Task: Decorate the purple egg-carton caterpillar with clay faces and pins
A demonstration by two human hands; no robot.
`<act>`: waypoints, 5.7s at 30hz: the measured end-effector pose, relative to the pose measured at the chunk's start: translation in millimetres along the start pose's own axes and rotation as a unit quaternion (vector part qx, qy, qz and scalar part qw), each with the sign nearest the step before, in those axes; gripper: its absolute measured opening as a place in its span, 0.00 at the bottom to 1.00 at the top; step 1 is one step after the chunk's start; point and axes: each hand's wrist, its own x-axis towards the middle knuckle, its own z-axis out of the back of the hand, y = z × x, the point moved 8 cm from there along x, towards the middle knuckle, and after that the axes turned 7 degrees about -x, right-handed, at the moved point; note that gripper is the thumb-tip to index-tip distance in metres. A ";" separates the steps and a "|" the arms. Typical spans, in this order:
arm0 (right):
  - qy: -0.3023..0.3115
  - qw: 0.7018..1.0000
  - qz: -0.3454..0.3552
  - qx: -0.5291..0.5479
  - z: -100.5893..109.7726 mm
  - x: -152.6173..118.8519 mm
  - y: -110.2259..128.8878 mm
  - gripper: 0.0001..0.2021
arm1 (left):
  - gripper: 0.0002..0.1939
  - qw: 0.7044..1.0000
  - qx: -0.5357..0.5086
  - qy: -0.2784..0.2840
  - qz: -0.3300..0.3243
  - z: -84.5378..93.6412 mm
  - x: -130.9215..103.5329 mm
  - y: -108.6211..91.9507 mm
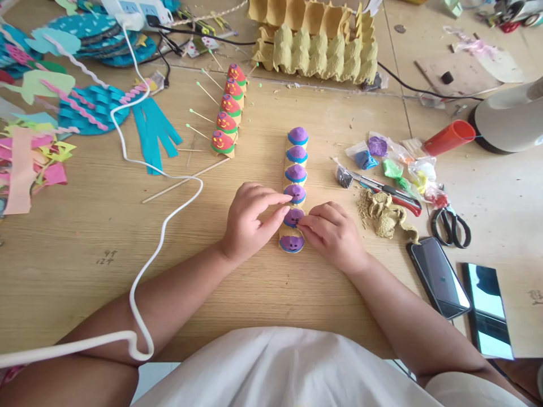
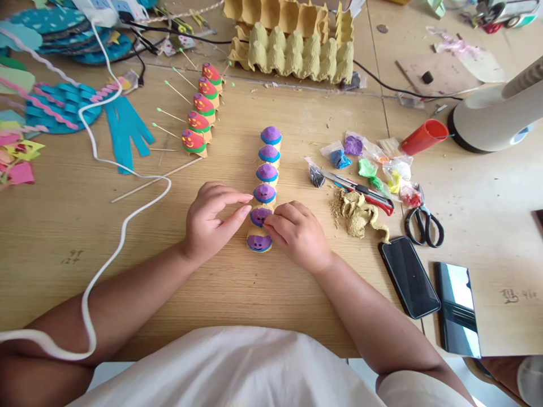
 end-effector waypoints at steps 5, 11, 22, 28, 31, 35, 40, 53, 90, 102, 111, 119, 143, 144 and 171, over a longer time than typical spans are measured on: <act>0.007 1.000 -0.004 -0.005 -0.9 0.1 -0.2 0.06 | 0.05 1.000 -0.005 -0.002 -0.007 0.2 -0.3 -1.1; -0.002 1.000 -0.002 0.016 -0.4 -0.4 -1.0 0.04 | 0.05 1.000 -0.012 -0.006 -0.008 0.8 -0.5 -1.0; -0.075 0.859 -0.281 0.421 -10.7 -13.9 -52.2 0.07 | 0.05 0.999 -0.028 0.002 -0.025 1.6 1.3 -6.4; 0.002 0.795 -0.251 0.552 -22.1 -9.5 -34.4 0.06 | 0.08 0.992 -0.060 0.033 -0.102 -1.2 -2.1 -27.8; 0.044 0.789 -0.227 0.570 -21.7 -5.0 -22.7 0.06 | 0.09 0.988 -0.058 0.042 -0.134 -1.8 -4.6 -35.5; 0.067 0.780 -0.217 0.583 -21.5 -3.1 -17.3 0.06 | 0.07 0.987 -0.046 0.049 -0.148 -2.0 -4.8 -39.1; 0.070 0.779 -0.219 0.583 -22.8 -3.6 -17.8 0.05 | 0.04 0.986 -0.052 0.054 -0.149 -2.0 -5.2 -39.2; 0.060 0.795 -0.229 0.559 -20.2 -5.5 -22.1 0.08 | 0.07 0.987 -0.069 0.027 -0.141 4.9 -7.2 -37.9; -0.017 0.768 -0.346 0.539 -24.3 -20.0 -35.1 0.18 | 0.08 0.998 -0.034 -0.041 -0.044 9.3 -4.9 -9.4; 0.007 0.800 -0.349 0.488 -24.9 -19.3 -37.9 0.21 | 0.08 0.999 -0.035 -0.007 -0.035 2.1 -3.4 -11.7; 0.003 0.812 -0.337 0.476 -25.3 -16.5 -39.6 0.14 | 0.09 0.998 -0.020 0.007 -0.054 0.2 -2.7 -16.7; 0.024 0.835 -0.316 0.450 -21.7 -15.6 -38.9 0.25 | 0.08 0.999 -0.018 0.002 -0.050 -0.1 -3.6 -13.8; 0.040 0.843 -0.303 0.443 -24.5 -17.3 -32.8 0.23 | 0.11 0.994 -0.061 0.042 -0.075 -5.1 -2.2 -23.6; 0.042 0.848 -0.296 0.439 -24.2 -16.8 -31.7 0.23 | 0.11 0.994 -0.062 0.044 -0.078 -5.6 -2.3 -24.2; -0.001 0.930 -0.137 0.341 -5.4 -1.8 -9.8 0.12 | 0.04 0.991 -0.066 0.061 -0.102 -10.1 -5.7 -28.6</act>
